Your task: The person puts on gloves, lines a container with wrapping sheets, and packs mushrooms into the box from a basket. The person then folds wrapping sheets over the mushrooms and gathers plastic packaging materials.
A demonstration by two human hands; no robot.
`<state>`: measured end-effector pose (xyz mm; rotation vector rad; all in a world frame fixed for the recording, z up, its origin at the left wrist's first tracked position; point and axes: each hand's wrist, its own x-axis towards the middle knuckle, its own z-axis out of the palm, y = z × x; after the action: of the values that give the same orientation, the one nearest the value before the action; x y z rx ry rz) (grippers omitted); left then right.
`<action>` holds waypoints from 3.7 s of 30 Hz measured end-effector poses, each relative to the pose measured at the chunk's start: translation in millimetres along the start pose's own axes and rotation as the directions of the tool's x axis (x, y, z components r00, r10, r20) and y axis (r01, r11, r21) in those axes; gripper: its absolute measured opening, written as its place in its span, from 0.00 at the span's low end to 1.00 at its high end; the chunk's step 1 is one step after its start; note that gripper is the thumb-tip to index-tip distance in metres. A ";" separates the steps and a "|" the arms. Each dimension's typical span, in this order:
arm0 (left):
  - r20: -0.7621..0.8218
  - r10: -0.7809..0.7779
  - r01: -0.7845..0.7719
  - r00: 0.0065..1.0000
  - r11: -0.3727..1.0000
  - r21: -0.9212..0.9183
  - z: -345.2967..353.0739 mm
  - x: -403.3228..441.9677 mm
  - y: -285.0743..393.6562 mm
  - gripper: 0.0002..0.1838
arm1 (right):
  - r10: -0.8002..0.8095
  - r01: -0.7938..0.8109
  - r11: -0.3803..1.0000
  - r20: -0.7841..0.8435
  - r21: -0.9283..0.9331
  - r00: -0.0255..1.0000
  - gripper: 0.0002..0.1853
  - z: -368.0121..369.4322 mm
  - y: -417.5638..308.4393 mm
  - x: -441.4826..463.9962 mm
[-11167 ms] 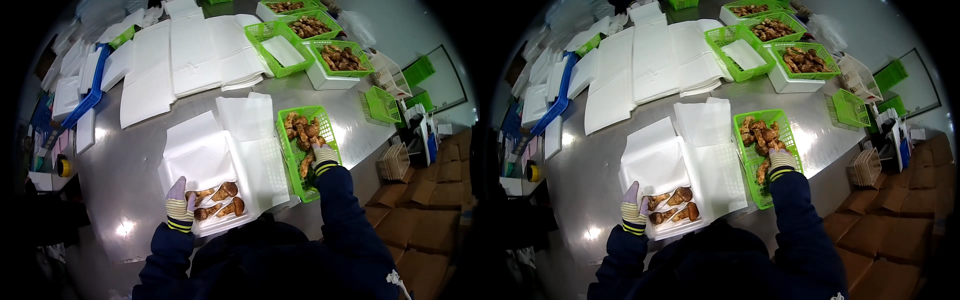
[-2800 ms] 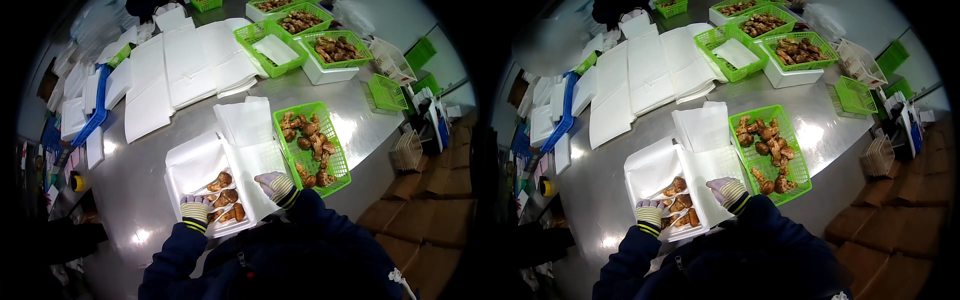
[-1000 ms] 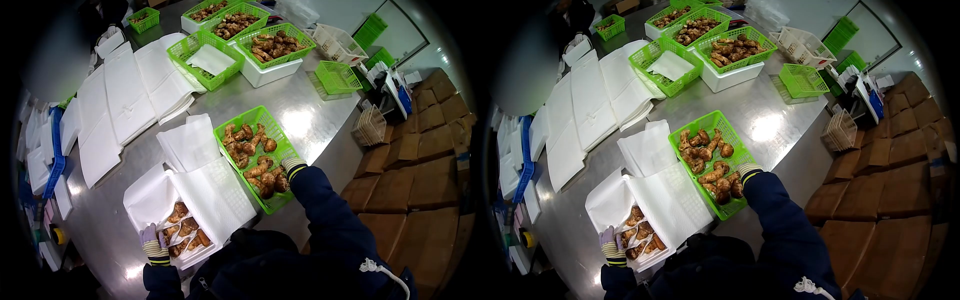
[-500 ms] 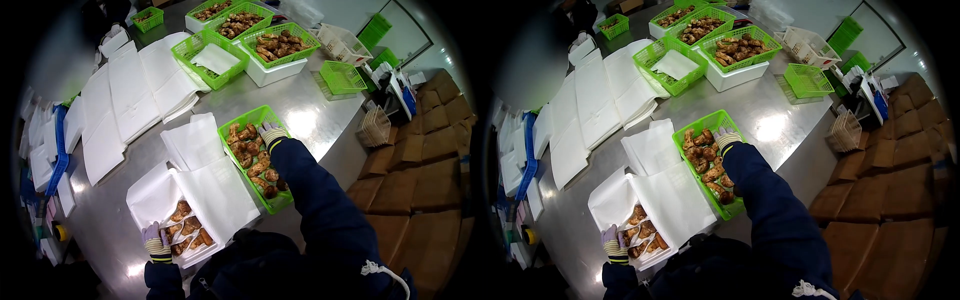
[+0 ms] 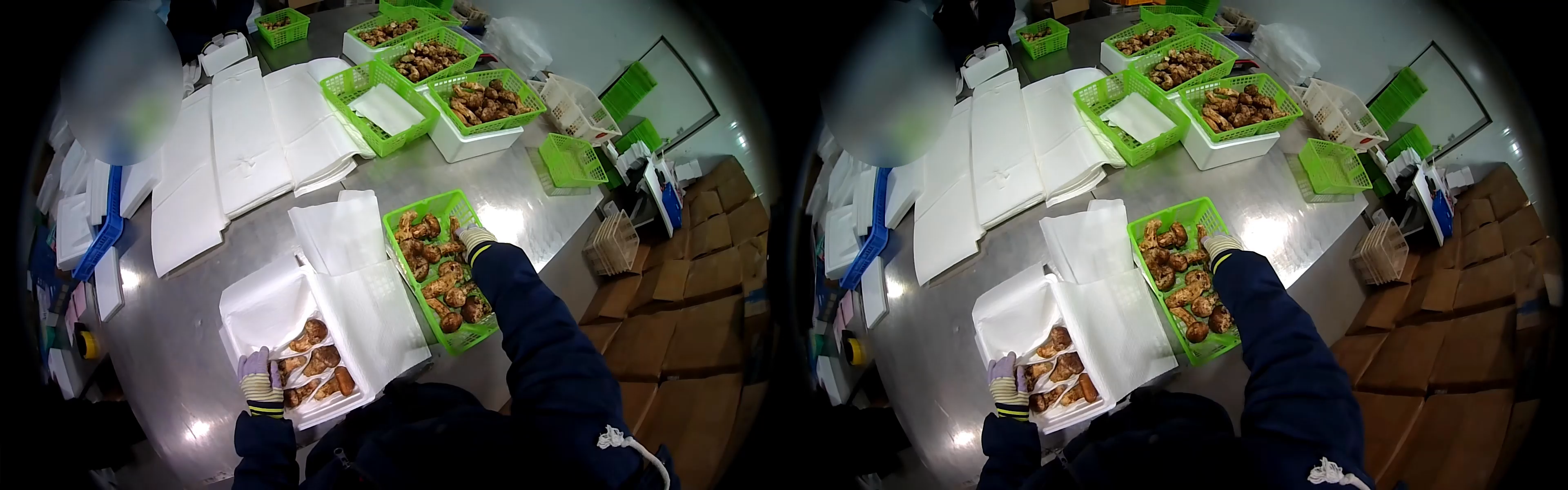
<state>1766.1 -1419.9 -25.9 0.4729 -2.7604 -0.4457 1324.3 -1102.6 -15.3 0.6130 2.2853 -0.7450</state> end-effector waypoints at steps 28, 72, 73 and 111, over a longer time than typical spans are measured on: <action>-0.190 -0.046 0.020 0.981 0.991 -0.133 -53.3 34.8 -4.0 0.10 | -0.457 0.964 0.023 0.855 -0.263 0.244 0.16 271.3 -57.6 -210.3; 0.167 -0.440 0.254 0.882 0.148 -0.956 38.6 34.1 -88.4 0.27 | -0.907 0.968 0.242 0.339 -0.067 0.250 0.33 231.4 -32.2 -146.4; 0.153 -0.457 0.271 0.876 0.206 -0.940 43.4 32.3 -93.0 0.28 | -0.854 0.930 0.177 0.418 -0.322 0.308 0.36 218.4 -39.2 -176.3; 0.093 0.130 -0.146 0.987 0.972 0.183 13.9 45.5 -18.0 0.20 | -0.818 0.907 -0.121 0.559 -0.402 0.139 0.19 218.0 -23.3 -278.7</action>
<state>1725.3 -1449.2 -33.7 0.3086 -2.9042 -0.1732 1594.5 -1322.7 50.4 -1.5683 2.3098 -0.2710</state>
